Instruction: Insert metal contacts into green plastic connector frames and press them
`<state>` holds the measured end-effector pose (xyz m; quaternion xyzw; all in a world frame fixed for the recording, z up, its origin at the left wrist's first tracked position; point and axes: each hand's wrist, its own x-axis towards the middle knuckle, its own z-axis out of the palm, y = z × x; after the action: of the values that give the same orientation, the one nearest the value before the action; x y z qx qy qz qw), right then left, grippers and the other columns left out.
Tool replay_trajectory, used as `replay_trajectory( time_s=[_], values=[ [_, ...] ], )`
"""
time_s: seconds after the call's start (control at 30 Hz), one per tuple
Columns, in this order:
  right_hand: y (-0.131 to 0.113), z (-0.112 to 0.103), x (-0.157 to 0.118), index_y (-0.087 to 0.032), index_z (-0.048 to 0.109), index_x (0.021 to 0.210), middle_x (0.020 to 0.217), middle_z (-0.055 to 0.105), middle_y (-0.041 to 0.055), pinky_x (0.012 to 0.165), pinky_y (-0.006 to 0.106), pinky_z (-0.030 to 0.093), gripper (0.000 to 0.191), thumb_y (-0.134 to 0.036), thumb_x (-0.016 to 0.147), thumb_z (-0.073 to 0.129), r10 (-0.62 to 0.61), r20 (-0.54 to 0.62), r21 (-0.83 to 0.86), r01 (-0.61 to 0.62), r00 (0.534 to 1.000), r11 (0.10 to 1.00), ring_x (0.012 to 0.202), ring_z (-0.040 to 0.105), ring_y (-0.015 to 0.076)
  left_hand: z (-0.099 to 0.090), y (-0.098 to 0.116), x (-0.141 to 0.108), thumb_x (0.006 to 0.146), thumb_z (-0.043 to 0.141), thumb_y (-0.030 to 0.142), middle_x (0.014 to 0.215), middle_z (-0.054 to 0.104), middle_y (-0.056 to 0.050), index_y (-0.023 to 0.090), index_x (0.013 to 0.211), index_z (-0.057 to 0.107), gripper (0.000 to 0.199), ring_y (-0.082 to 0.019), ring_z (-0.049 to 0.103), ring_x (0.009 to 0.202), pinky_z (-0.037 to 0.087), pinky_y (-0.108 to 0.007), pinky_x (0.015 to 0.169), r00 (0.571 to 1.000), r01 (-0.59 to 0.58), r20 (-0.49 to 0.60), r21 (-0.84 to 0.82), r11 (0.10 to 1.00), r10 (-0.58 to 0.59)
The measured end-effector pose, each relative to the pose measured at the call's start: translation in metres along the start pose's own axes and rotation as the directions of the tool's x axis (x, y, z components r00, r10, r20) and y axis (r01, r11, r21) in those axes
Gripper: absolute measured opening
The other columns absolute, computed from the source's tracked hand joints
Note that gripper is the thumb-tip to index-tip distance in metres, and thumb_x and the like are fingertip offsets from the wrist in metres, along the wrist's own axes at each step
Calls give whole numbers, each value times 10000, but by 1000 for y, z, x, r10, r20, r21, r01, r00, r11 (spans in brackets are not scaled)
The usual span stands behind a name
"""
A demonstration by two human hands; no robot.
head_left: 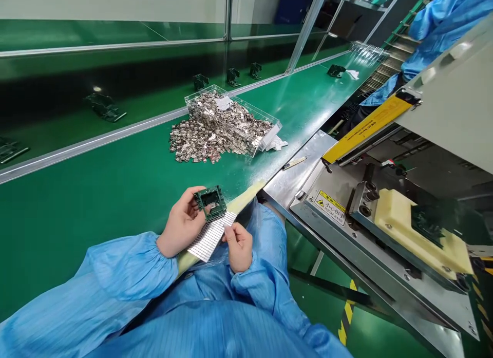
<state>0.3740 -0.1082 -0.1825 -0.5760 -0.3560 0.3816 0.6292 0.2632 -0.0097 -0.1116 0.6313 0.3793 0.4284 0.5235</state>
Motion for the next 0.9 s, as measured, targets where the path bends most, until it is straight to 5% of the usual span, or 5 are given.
replay_trajectory(
  time_s=[0.47,0.67,0.9],
  values=[
    [8,5,-9,-199,438,608,569,454,2,538,265,362,470,-485,960,315,-75,16,-181,77,997,980,540,442,137,4,6,-2,705,677,201,813,597,-1,155,1038,540,363,-101,567,679,489,-177,615,997,38,-65,71,997,-34],
    [23,-15,1,-182,558,655,625,606,37,567,247,447,448,-427,951,328,100,209,-403,-8,973,915,592,573,154,2,6,-1,702,679,194,821,597,-3,153,1026,545,353,-99,567,681,490,-171,611,997,20,-79,83,996,-14],
    [23,-42,27,-184,671,574,599,676,58,675,272,475,183,-120,746,673,380,233,-769,-69,895,635,694,671,226,-3,2,0,712,697,220,808,587,2,158,1027,540,357,-96,567,698,496,-172,642,998,17,-61,-8,1000,-17]
  ],
)
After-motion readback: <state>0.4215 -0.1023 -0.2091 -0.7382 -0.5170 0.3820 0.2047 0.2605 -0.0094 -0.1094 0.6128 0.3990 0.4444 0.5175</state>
